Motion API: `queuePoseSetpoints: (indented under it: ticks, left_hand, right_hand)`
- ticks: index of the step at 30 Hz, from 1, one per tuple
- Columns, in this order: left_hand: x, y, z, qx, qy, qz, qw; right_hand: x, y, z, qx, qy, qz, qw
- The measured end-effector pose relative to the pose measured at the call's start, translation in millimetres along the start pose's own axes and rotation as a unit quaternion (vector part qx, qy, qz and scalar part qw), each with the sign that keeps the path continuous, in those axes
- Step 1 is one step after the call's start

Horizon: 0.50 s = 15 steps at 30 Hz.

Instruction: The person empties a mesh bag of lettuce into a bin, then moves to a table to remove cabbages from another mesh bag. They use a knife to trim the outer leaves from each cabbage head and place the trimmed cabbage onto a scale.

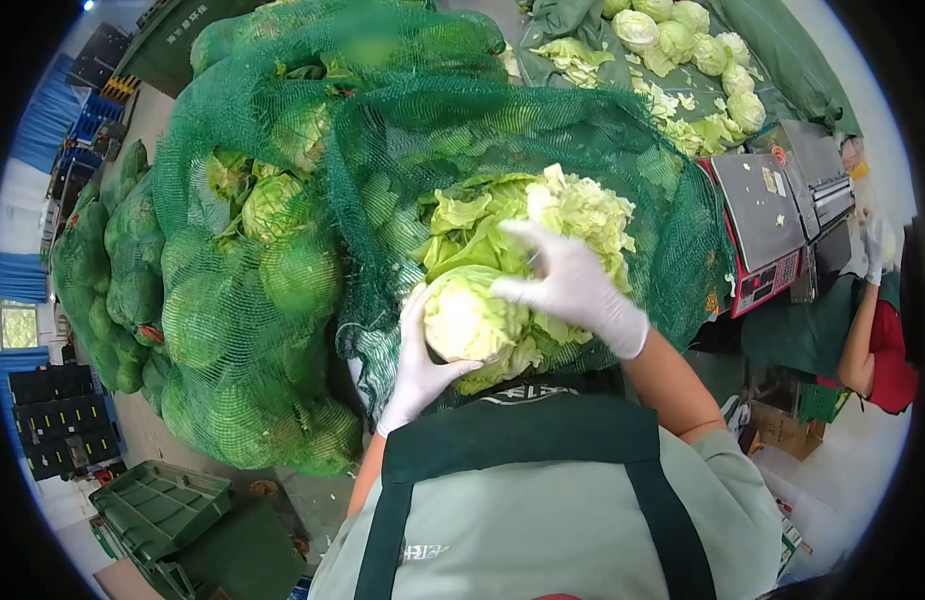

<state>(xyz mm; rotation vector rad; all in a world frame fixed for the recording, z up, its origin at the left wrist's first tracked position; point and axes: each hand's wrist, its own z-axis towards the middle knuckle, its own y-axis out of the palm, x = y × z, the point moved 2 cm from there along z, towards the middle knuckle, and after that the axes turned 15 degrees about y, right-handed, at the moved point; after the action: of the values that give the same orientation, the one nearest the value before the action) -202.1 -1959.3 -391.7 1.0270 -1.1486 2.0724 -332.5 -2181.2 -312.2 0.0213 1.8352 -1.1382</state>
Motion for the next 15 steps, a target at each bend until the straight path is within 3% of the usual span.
queuePoseSetpoints:
  ticks: [1, 2, 5, 6, 10, 15]
  left_hand:
    - [8.7, 2.0, 5.4, -0.026, 0.027, 0.039, 0.999]
    - [15.5, 4.4, 11.4, -0.051, 0.058, 0.078, 0.994]
    - [25.8, 11.9, 18.0, -0.085, 0.050, 0.085, 0.991]
    - [26.4, 13.5, 18.5, -0.086, 0.067, 0.089, 0.990]
    - [28.9, 24.6, 14.3, -0.158, 0.101, 0.141, 0.972]
    - [16.6, 30.0, -15.7, -0.025, 0.045, 0.052, 0.997]
  right_hand:
    - [-17.9, 4.7, -11.8, -0.070, -0.023, -0.026, 0.997]
    - [-16.3, 18.2, -14.8, -0.063, -0.034, -0.044, 0.996]
    - [6.3, 13.0, -10.8, -0.147, -0.013, 0.001, 0.989]
    - [28.5, 23.1, -12.4, -0.085, -0.041, 0.136, 0.986]
    - [105.1, 19.6, -8.0, 0.019, 0.116, 0.045, 0.992]
    - [107.9, 0.7, -15.7, 0.146, 0.144, 0.033, 0.978]
